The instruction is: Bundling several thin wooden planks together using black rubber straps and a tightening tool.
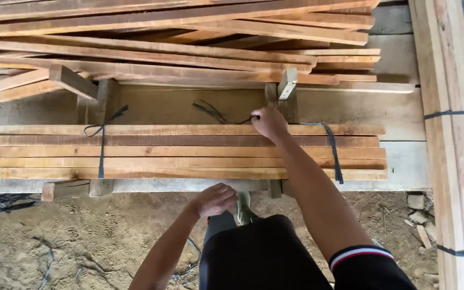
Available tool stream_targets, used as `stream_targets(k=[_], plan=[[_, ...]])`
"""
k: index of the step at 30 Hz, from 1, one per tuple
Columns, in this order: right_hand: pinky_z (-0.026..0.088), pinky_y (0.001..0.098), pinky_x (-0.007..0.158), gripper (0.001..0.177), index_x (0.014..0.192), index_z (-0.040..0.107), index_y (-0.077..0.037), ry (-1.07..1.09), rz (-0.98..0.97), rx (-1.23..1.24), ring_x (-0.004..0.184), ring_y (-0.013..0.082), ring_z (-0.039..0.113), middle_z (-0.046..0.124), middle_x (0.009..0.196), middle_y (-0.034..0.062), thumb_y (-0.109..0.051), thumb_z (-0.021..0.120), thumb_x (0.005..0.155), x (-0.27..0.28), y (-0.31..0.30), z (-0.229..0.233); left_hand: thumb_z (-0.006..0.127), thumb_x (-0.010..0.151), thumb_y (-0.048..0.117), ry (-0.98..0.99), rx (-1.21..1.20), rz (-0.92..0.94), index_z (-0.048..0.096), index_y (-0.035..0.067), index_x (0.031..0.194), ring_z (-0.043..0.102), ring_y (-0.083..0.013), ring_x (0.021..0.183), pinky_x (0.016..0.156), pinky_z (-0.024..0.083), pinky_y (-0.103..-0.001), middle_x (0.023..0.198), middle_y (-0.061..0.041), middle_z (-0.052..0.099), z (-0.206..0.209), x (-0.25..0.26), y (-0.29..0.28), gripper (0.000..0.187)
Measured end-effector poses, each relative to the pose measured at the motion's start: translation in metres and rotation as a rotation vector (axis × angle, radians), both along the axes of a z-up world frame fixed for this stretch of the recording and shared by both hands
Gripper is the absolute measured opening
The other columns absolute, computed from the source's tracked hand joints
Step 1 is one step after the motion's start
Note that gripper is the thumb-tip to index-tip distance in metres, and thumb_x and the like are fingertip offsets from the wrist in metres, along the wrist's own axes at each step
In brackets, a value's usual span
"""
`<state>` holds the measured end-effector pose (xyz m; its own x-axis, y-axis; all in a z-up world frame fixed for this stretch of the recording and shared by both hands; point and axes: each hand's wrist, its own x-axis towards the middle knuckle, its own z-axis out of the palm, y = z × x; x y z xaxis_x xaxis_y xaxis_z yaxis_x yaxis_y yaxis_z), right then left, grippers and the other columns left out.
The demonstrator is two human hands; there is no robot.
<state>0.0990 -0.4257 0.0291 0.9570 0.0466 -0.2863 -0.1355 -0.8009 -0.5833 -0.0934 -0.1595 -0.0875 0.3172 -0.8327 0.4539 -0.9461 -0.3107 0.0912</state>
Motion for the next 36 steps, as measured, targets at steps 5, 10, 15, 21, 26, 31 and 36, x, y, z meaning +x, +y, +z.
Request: stream_targets(k=[5,10,15,21,26,31,36], plan=[[0.059,0.0561,0.087,0.026,0.097,0.082,-0.019,0.042,0.055,-0.054,0.086,0.0443,0.073,0.078,0.091,0.0128,-0.028,0.058,0.092,-0.001,-0.001,0.003,0.069,0.088,0.04,0.039,0.148,0.383,0.065,0.021,0.134,0.066,-0.0345,0.107,0.094,0.054,-0.052,0.115,-0.011,0.059,0.017,0.0,-0.02,0.05],[0.057,0.0422,0.067,0.031,0.058,0.065,-0.021,0.07,0.06,-0.049,0.054,0.0286,0.064,0.061,0.056,0.0039,-0.029,0.056,0.088,0.004,-0.005,0.0,0.056,0.098,0.045,0.368,0.348,0.514,0.069,0.025,0.124,0.071,-0.0263,0.1,0.099,0.051,-0.051,0.104,-0.003,0.067,-0.114,0.018,-0.015,0.035],[0.056,0.044,0.066,0.034,0.06,0.065,-0.016,0.072,0.116,-0.098,0.056,0.0315,0.064,0.06,0.057,0.0093,-0.031,0.055,0.088,0.008,-0.002,-0.001,0.058,0.097,0.04,0.329,0.327,0.495,0.07,0.024,0.121,0.071,-0.0274,0.099,0.097,0.052,-0.051,0.102,-0.003,0.068,-0.097,0.024,-0.041,0.031],[0.057,0.0394,0.063,0.032,0.054,0.062,-0.017,0.078,0.131,-0.141,0.052,0.0312,0.067,0.061,0.052,0.0071,-0.029,0.053,0.082,0.007,-0.002,0.003,0.06,0.097,0.034,0.283,0.301,0.484,0.072,0.022,0.118,0.072,-0.0286,0.098,0.095,0.054,-0.052,0.099,-0.004,0.07,-0.094,0.019,-0.057,0.027],[0.061,0.0505,0.075,0.033,0.072,0.072,-0.01,0.083,0.152,-0.152,0.073,0.0411,0.074,0.072,0.073,0.0167,-0.034,0.053,0.086,0.0,-0.001,0.022,0.061,0.096,0.028,0.261,0.297,0.486,0.073,0.02,0.116,0.073,-0.0296,0.097,0.093,0.056,-0.052,0.097,-0.005,0.071,-0.116,-0.011,-0.055,0.024],[0.061,0.0506,0.075,0.031,0.081,0.074,-0.008,-0.032,0.117,-0.161,0.078,0.0422,0.075,0.073,0.081,0.0208,-0.031,0.054,0.088,-0.005,0.003,0.034,0.063,0.095,0.023,0.175,0.266,0.464,0.074,0.019,0.114,0.074,-0.0306,0.096,0.092,0.057,-0.052,0.094,-0.005,0.072,-0.172,0.003,-0.048,0.022],[0.062,0.0494,0.068,0.031,0.079,0.074,-0.01,-0.22,0.16,-0.231,0.07,0.0396,0.075,0.074,0.08,0.0197,-0.034,0.058,0.091,-0.013,0.004,0.012,0.06,0.102,0.032,0.457,0.117,0.525,0.072,0.016,0.115,0.074,-0.0318,0.096,0.092,0.056,-0.05,0.091,-0.006,0.072,-0.102,0.0,-0.068,0.024]])
